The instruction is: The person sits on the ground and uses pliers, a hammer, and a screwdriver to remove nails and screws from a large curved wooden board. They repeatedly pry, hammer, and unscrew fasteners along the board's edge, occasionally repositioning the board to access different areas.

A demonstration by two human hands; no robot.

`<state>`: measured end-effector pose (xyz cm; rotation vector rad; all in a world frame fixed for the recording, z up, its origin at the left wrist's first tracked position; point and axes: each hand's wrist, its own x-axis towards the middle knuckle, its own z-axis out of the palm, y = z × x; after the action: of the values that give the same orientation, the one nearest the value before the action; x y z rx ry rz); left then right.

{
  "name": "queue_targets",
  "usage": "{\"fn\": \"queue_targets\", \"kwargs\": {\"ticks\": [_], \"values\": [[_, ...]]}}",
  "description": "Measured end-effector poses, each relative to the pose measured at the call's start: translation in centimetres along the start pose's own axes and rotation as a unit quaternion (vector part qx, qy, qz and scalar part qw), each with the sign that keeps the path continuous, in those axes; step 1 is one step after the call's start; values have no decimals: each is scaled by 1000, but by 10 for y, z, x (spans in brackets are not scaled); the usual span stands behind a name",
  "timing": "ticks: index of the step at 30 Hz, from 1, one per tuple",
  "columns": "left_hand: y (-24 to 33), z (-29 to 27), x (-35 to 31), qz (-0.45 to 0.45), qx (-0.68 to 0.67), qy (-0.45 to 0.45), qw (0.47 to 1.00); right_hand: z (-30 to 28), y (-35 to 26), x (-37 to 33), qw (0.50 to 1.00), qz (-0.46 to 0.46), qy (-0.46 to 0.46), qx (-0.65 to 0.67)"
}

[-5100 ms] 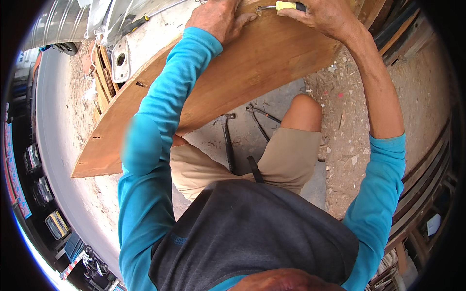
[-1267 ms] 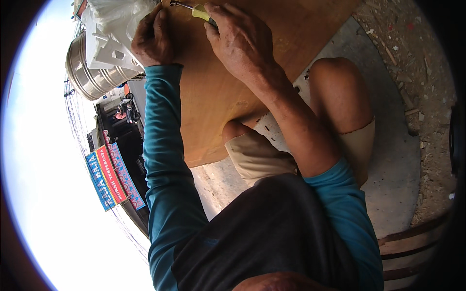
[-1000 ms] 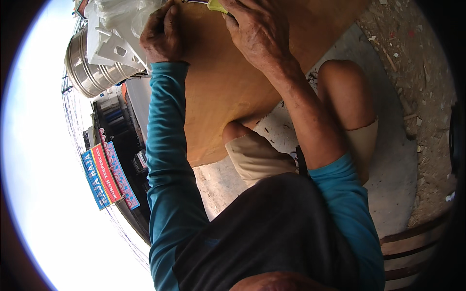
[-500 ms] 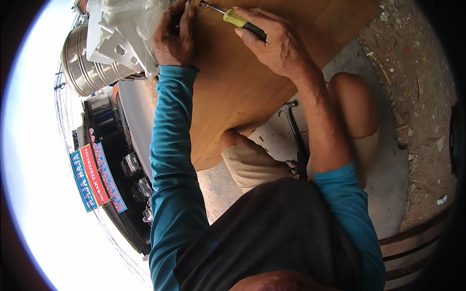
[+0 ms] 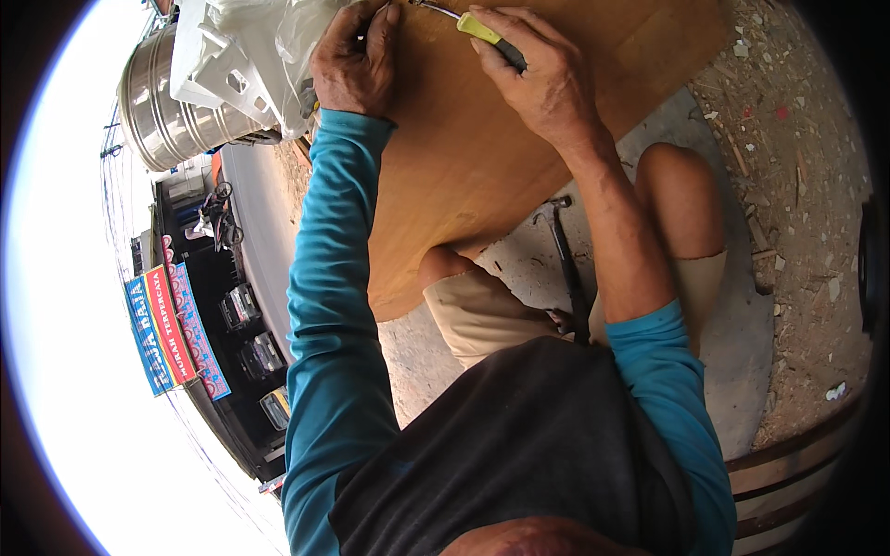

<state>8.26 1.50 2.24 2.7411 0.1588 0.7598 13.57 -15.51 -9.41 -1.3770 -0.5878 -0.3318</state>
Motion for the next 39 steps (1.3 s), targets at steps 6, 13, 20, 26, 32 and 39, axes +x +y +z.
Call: {"fn": "queue_targets", "kwargs": {"ticks": [6, 13, 20, 26, 32, 39], "values": [[-1, 1, 2, 1, -2, -4, 1000, -3, -4, 3, 973, 176, -93, 113], [0, 0, -3, -20, -23, 3, 1000, -8, -21, 7, 991, 114, -68, -3], [9, -14, 7, -113, -49, -8, 992, -35, -57, 59, 976, -87, -139, -147], [-9, -11, 1, -167, -158, 53, 972, -30, -90, 139, 871, -282, -299, -271], [-8, -15, 0, -178, -135, 52, 973, -18, -144, 198, 769, -380, -384, -342], [-4, -16, 2, -175, -195, 45, 964, -20, -139, 184, 653, -296, -522, -461]]}}
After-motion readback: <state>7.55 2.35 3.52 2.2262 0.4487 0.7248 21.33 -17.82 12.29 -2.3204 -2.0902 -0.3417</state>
